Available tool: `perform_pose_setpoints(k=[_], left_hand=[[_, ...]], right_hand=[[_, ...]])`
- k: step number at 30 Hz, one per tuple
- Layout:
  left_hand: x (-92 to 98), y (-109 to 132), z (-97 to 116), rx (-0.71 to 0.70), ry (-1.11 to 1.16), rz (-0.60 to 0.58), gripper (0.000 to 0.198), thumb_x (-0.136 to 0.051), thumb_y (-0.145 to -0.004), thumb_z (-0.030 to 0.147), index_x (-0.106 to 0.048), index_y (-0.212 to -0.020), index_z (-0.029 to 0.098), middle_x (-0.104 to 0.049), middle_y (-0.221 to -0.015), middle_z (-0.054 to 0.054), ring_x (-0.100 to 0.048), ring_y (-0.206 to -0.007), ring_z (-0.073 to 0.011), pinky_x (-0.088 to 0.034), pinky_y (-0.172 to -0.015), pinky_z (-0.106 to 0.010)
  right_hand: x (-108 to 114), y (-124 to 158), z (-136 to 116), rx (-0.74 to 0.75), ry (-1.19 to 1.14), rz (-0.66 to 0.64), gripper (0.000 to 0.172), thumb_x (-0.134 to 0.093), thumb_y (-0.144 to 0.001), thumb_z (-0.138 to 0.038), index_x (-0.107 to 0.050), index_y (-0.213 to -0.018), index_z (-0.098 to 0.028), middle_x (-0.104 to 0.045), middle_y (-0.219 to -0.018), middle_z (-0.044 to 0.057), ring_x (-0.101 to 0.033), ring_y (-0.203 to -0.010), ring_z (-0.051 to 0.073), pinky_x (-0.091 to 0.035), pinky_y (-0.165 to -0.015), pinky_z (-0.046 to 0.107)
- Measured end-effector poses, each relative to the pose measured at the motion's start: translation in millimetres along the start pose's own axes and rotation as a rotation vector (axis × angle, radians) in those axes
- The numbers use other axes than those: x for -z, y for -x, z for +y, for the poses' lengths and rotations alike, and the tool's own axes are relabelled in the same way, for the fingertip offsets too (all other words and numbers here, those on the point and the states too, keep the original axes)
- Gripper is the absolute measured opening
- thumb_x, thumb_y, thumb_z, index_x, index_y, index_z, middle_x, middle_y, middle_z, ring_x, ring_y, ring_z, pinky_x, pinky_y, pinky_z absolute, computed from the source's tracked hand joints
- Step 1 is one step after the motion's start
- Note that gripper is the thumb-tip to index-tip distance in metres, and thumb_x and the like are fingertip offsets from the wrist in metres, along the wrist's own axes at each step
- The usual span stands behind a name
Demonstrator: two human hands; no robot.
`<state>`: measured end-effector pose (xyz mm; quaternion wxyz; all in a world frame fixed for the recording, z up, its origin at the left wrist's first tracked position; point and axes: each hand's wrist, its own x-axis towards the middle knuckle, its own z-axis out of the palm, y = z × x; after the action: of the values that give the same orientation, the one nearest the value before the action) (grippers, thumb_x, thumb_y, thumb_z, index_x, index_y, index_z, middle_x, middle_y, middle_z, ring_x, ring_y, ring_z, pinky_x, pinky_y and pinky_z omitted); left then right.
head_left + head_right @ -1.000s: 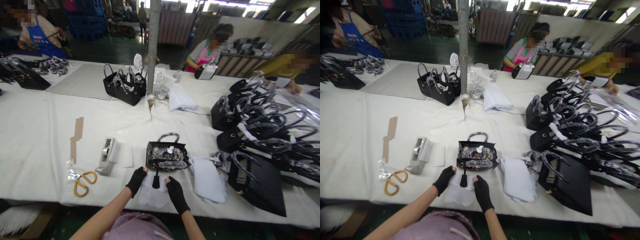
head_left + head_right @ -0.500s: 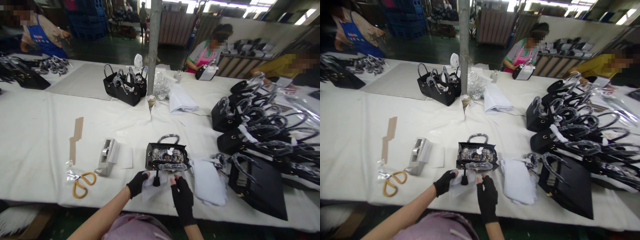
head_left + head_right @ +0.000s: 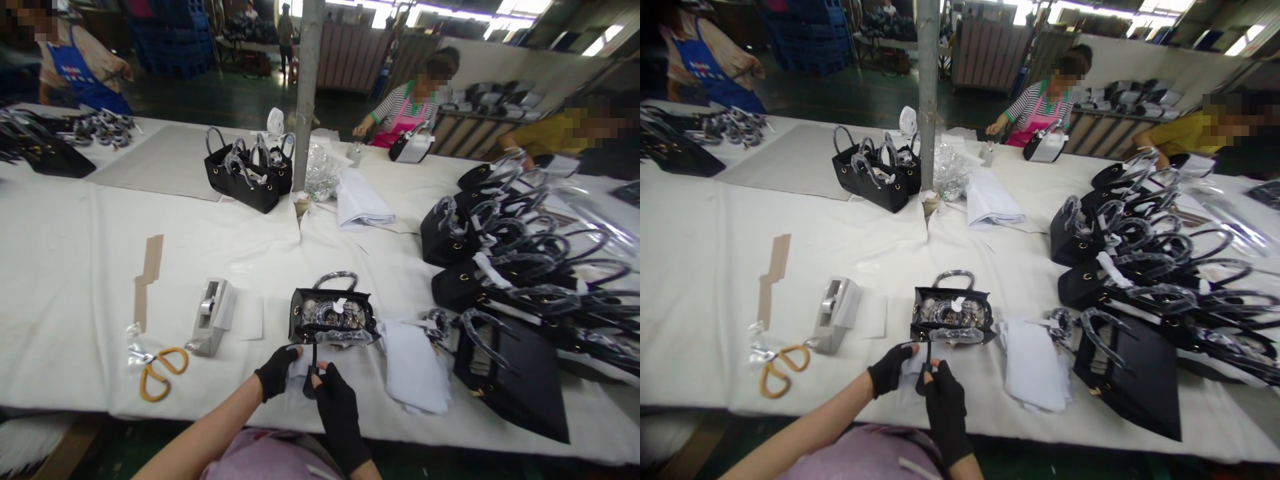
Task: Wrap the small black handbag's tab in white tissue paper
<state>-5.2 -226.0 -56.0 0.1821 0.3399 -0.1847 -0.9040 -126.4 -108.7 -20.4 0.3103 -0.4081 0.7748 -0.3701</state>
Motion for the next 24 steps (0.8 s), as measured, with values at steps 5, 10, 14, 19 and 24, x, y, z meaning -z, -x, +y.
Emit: perform_pose_setpoints(k=[5,10,14,19,24], left_hand=[[-11.1,16,11,-0.014,-0.075,0.047,0.042,-0.088,-0.06,0.035,-0.069,-0.089,0.011,-0.071,-0.078,-0.008,-0.065,-0.068,-0.0187,-0.05,-0.065,-0.029],[-22.1,20,22,-0.134,-0.184,0.061,0.04,-0.092,-0.055,0.026,-0.069,-0.085,0.01,-0.069,-0.076,-0.004,-0.063,-0.071,-0.0156,-0.049,-0.069,-0.026],[-26.7,19,26,-0.071,-0.213,-0.023,0.049,-0.09,-0.058,0.032,-0.07,-0.096,0.009,-0.071,-0.084,-0.01,-0.067,-0.079,-0.0229,-0.053,-0.081,-0.039],[-24.8,17,26,-0.093,-0.314,0.003,0.046,-0.089,-0.057,0.034,-0.071,-0.091,0.008,-0.07,-0.083,-0.009,-0.064,-0.079,-0.0209,-0.05,-0.08,-0.035],[-26.9,16,24,-0.206,-0.437,0.075,0.031,-0.082,-0.06,0.031,-0.068,-0.076,0.008,-0.064,-0.07,-0.004,-0.053,-0.065,-0.0135,-0.041,-0.063,-0.027]], right_hand=[[-2,5,-15,-0.081,-0.155,-0.037,0.044,-0.055,-0.082,-0.047,-0.067,-0.108,-0.014,-0.073,-0.103,0.012,-0.068,-0.094,0.027,-0.055,-0.084,0.037],[12,0,-12,-0.172,-0.101,0.144,0.069,-0.061,-0.072,-0.063,-0.064,-0.117,-0.011,-0.07,-0.104,0.016,-0.065,-0.096,0.032,-0.051,-0.092,0.045],[26,-3,-10,-0.44,-0.425,0.061,0.091,-0.065,-0.067,-0.071,-0.052,-0.134,-0.011,-0.06,-0.129,0.021,-0.056,-0.121,0.036,-0.047,-0.103,0.048],[22,3,-13,-0.346,-0.738,-0.183,0.058,-0.069,-0.077,-0.056,-0.065,-0.117,-0.014,-0.068,-0.12,0.016,-0.064,-0.111,0.033,-0.054,-0.093,0.045],[19,17,-15,-0.104,-0.26,0.038,0.048,-0.065,-0.082,-0.051,-0.068,-0.113,-0.014,-0.073,-0.107,0.012,-0.069,-0.099,0.029,-0.058,-0.088,0.04]])
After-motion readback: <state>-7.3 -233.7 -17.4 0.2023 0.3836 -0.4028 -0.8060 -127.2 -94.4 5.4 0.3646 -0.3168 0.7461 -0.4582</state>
